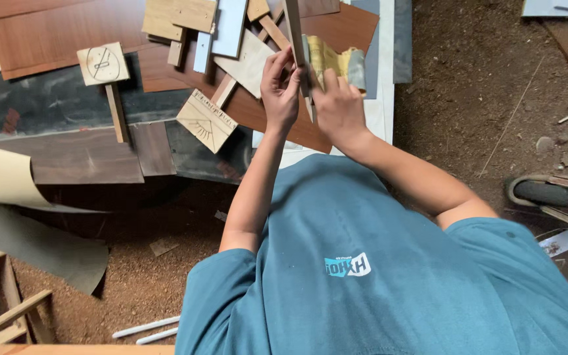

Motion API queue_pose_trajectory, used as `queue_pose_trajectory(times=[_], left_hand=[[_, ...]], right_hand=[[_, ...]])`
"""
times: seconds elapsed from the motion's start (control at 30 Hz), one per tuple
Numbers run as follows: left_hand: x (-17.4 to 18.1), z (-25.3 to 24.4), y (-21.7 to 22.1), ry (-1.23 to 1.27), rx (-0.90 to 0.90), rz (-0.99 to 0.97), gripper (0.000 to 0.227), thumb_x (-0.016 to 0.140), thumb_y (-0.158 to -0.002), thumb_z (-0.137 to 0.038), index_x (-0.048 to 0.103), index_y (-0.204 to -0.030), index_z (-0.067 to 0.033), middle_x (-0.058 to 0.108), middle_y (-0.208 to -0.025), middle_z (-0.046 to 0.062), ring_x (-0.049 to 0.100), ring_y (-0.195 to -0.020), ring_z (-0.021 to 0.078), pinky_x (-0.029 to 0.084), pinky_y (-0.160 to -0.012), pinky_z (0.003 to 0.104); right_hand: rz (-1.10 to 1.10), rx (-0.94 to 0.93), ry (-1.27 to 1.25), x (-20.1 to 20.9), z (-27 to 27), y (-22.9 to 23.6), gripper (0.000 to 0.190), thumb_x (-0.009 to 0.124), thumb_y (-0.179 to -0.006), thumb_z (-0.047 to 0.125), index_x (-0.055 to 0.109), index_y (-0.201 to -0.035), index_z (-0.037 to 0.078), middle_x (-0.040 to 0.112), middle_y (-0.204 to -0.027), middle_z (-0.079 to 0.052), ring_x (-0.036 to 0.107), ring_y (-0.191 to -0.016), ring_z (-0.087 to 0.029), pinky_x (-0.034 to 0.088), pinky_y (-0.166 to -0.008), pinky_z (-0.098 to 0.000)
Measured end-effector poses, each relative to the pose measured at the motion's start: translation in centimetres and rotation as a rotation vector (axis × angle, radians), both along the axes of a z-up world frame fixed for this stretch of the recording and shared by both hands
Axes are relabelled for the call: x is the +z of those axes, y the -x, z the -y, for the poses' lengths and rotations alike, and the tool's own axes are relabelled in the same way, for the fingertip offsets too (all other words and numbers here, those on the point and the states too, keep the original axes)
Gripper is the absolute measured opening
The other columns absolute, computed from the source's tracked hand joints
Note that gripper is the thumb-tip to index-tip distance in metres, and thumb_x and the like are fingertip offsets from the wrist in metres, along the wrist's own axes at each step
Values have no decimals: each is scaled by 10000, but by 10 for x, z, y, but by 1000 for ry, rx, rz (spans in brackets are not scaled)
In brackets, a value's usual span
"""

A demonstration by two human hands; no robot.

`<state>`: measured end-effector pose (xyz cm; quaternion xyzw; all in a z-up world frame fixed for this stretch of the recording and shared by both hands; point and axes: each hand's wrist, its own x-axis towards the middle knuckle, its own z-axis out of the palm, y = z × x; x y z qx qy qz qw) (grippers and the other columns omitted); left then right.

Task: The person sands a small rectangular wooden piece using a sanding block, repeatedly rubbing its edges and faces. The person rotates the piece to access different sides and continues sanding throughout the clip.

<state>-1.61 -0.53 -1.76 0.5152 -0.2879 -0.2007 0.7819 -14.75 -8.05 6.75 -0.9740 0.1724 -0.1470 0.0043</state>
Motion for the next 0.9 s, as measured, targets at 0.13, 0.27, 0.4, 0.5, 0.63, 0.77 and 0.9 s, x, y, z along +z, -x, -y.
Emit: queue_pose_trajectory(times=[0.13,0.27,0.4,0.5,0.63,0.77,0.9], left_hand=[[4,3,4,-42,64,8,407,688,-1048,-34,588,-1442,-4,588,-1304,41,620,-1136,115,535,-969,247],[17,-4,-9,-55,89,-30,404,656,-1052,-80,573,-1443,-20,625,-1297,52,649,-1155,123,568,-969,264],[30,-15,-37,82,-61,-67,343,638,-1071,-87,576,-1401,-18,610,-1313,27,632,-1213,126,560,-1014,290],[31,-24,-46,57,-208,-200,313,599,-1103,-117,599,-1397,-9,684,-1208,25,634,-1086,105,537,-927,265],[14,-18,-37,-73,-199,-245,331,555,-1137,-139,621,-1417,24,561,-905,9,451,-766,74,371,-680,229],[-14,2,-17,-84,-43,-51,322,483,-1147,-145,572,-1410,17,623,-1173,56,563,-1059,136,454,-940,278],[-46,4,3,-103,102,74,303,464,-1155,-143,561,-1395,15,641,-1308,88,604,-1204,176,471,-1079,294]], right_hand=[[-106,40,73,10,-9,17,544,631,-898,145,624,-1437,76,544,-992,-88,599,-901,-247,471,-675,-380],[-236,9,130,23,5,30,493,632,-886,145,649,-1376,97,563,-949,-85,610,-815,-233,462,-592,-378],[-53,-93,-241,34,37,31,497,614,-911,54,682,-1404,49,546,-926,-160,578,-712,-314,466,-614,-435],[181,-67,-693,32,42,24,406,578,-996,6,669,-1391,-27,512,-893,-158,561,-774,-317,455,-695,-440],[390,-32,-830,7,32,10,129,590,-1041,22,663,-1036,-83,540,-948,-157,577,-822,-303,461,-732,-412],[486,-26,-819,-35,29,-3,144,590,-1046,40,648,-998,-83,561,-1041,-192,606,-914,-280,502,-805,-384],[536,-159,-1039,-74,25,1,235,586,-1046,78,634,-1212,-80,668,-1122,-171,659,-1026,-204,522,-887,-356]])
